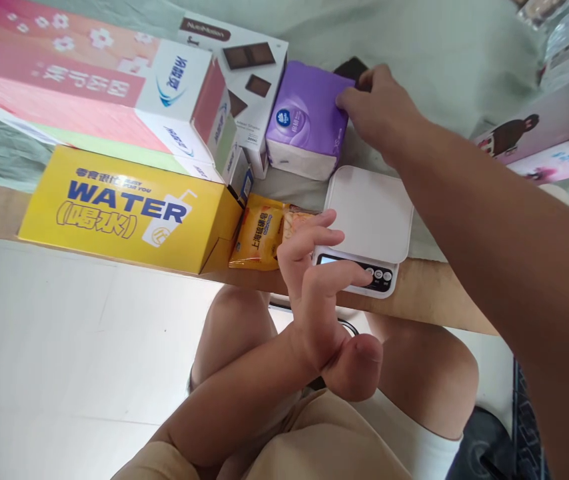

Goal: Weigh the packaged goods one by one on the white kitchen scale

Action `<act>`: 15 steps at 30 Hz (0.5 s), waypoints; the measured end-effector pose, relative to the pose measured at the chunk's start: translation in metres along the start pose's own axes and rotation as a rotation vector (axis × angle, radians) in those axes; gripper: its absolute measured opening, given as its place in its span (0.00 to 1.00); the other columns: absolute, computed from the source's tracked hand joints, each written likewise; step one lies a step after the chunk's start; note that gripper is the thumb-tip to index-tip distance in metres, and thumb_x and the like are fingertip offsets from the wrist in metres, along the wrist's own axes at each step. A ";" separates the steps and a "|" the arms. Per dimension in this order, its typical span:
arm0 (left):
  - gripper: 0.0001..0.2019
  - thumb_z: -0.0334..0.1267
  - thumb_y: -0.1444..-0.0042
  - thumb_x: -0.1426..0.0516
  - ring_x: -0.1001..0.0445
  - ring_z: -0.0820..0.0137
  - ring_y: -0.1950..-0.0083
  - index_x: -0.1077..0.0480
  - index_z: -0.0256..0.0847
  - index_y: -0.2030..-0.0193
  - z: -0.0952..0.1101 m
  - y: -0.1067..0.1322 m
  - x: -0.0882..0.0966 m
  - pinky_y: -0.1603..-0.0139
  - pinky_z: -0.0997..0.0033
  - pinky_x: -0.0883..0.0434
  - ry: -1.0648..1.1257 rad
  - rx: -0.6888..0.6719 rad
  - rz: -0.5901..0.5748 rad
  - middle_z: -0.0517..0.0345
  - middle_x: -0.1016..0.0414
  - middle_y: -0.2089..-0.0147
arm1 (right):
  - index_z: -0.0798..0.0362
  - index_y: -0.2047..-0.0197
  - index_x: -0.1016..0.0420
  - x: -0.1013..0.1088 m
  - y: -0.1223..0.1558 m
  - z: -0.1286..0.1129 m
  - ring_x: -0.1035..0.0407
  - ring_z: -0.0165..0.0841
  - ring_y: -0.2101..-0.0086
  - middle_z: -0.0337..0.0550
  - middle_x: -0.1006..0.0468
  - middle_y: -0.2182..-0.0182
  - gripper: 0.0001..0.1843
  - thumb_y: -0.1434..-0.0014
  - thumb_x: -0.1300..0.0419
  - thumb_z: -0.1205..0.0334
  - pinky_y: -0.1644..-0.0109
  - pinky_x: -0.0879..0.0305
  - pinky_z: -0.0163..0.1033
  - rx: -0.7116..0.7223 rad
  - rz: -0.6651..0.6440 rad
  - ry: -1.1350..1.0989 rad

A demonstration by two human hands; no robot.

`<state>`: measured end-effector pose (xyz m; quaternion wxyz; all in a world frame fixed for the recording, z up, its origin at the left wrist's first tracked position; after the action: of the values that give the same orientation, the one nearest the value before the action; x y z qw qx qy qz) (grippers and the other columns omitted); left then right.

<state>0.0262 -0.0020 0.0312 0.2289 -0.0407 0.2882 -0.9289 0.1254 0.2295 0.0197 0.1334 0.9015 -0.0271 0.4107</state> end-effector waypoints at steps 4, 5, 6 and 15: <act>0.13 0.51 0.34 0.48 0.29 0.61 0.36 0.35 0.43 0.58 0.000 0.000 0.001 0.33 0.50 0.30 -0.023 -0.005 -0.037 0.53 0.35 0.48 | 0.54 0.36 0.34 -0.006 -0.003 -0.005 0.28 0.32 0.50 0.49 0.26 0.46 0.29 0.34 0.41 0.48 0.44 0.24 0.46 0.008 -0.047 -0.120; 0.13 0.52 0.36 0.47 0.29 0.60 0.36 0.35 0.43 0.57 0.000 0.000 0.001 0.33 0.50 0.30 -0.029 -0.004 -0.041 0.52 0.35 0.48 | 0.56 0.38 0.33 -0.008 -0.002 -0.006 0.28 0.31 0.52 0.48 0.26 0.48 0.27 0.34 0.42 0.47 0.47 0.24 0.44 0.016 -0.061 -0.141; 0.14 0.52 0.37 0.45 0.29 0.59 0.36 0.35 0.44 0.57 0.000 0.001 0.001 0.33 0.49 0.29 -0.031 -0.007 -0.043 0.52 0.35 0.48 | 0.56 0.40 0.32 -0.009 -0.002 -0.006 0.29 0.29 0.55 0.47 0.25 0.51 0.26 0.34 0.42 0.48 0.49 0.24 0.42 0.021 -0.065 -0.153; 0.16 0.57 0.39 0.46 0.33 0.52 0.32 0.34 0.47 0.59 -0.009 0.011 -0.013 0.28 0.42 0.33 -0.119 0.061 -0.175 0.50 0.34 0.48 | 0.55 0.45 0.28 0.002 0.010 -0.006 0.33 0.18 0.62 0.34 0.28 0.60 0.19 0.38 0.45 0.59 0.44 0.37 0.39 0.075 -0.009 -0.163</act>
<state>0.0405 0.0003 0.0178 0.1645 -0.1139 0.2412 -0.9496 0.1206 0.2210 0.0269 0.0990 0.9364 -0.0183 0.3362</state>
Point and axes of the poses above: each hand's wrist, its own y-axis away from the middle knuckle, its own x-axis out of the back of the hand, z = x × y, the point moved 4 cm from there along -y, towards the middle knuckle
